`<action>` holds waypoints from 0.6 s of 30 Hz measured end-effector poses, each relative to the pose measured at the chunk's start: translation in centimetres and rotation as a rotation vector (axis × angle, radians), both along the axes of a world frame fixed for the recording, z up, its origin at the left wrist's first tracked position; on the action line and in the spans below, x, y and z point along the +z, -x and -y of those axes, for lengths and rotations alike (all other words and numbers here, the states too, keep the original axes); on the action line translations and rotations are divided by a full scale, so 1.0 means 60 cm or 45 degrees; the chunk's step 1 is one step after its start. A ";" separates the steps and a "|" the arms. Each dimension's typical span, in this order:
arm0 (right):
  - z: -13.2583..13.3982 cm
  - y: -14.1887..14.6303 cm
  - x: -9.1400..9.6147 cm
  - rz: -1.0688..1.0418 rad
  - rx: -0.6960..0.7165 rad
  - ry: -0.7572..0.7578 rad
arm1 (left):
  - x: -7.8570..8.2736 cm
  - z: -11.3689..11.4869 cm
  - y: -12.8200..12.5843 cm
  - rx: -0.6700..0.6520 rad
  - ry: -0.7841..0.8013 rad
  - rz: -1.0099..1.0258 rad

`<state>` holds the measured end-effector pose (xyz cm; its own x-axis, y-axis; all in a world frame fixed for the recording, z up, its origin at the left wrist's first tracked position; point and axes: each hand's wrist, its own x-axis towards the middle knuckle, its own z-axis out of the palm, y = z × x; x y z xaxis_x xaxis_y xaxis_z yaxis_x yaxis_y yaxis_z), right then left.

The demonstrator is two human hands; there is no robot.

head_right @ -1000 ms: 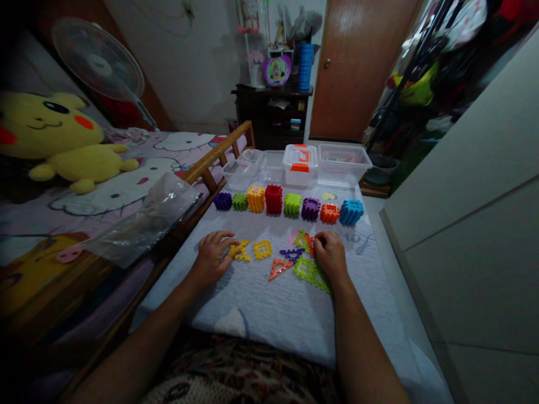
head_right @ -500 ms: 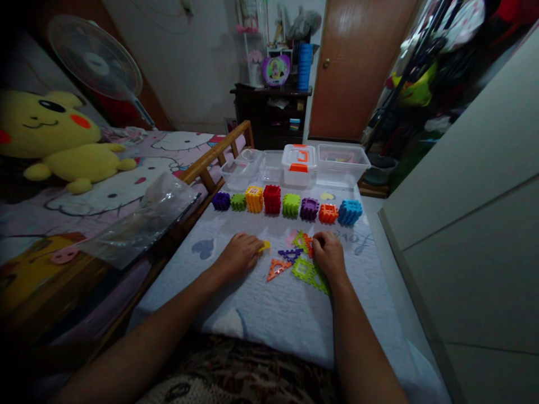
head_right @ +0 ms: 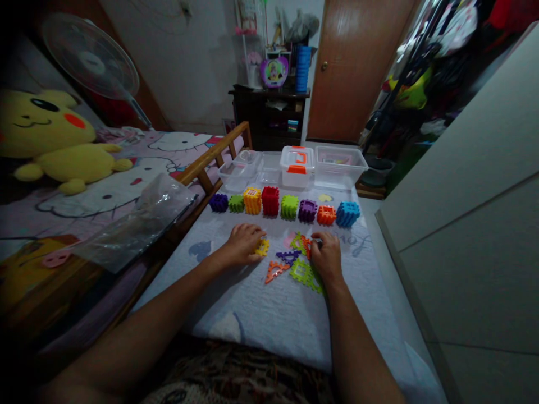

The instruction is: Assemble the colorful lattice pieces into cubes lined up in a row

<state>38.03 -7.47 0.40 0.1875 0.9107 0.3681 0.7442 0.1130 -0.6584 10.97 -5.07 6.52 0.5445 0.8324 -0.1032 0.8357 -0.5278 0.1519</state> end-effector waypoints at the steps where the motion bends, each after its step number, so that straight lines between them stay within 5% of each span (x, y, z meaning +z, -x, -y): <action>1: 0.000 0.001 0.001 0.023 -0.013 -0.003 | 0.001 -0.002 0.000 -0.022 0.018 -0.038; 13: 0.003 0.001 0.003 0.015 0.038 0.105 | 0.036 -0.015 -0.002 -0.208 0.024 -0.098; 18: 0.000 -0.003 -0.002 0.019 0.064 0.113 | 0.067 -0.065 0.043 -0.172 -0.200 0.068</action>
<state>38.19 -7.49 0.27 0.1356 0.9479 0.2884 0.7490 0.0925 -0.6561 8.39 -1.16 10.55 0.6537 0.7548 0.0541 0.7484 -0.6554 0.1013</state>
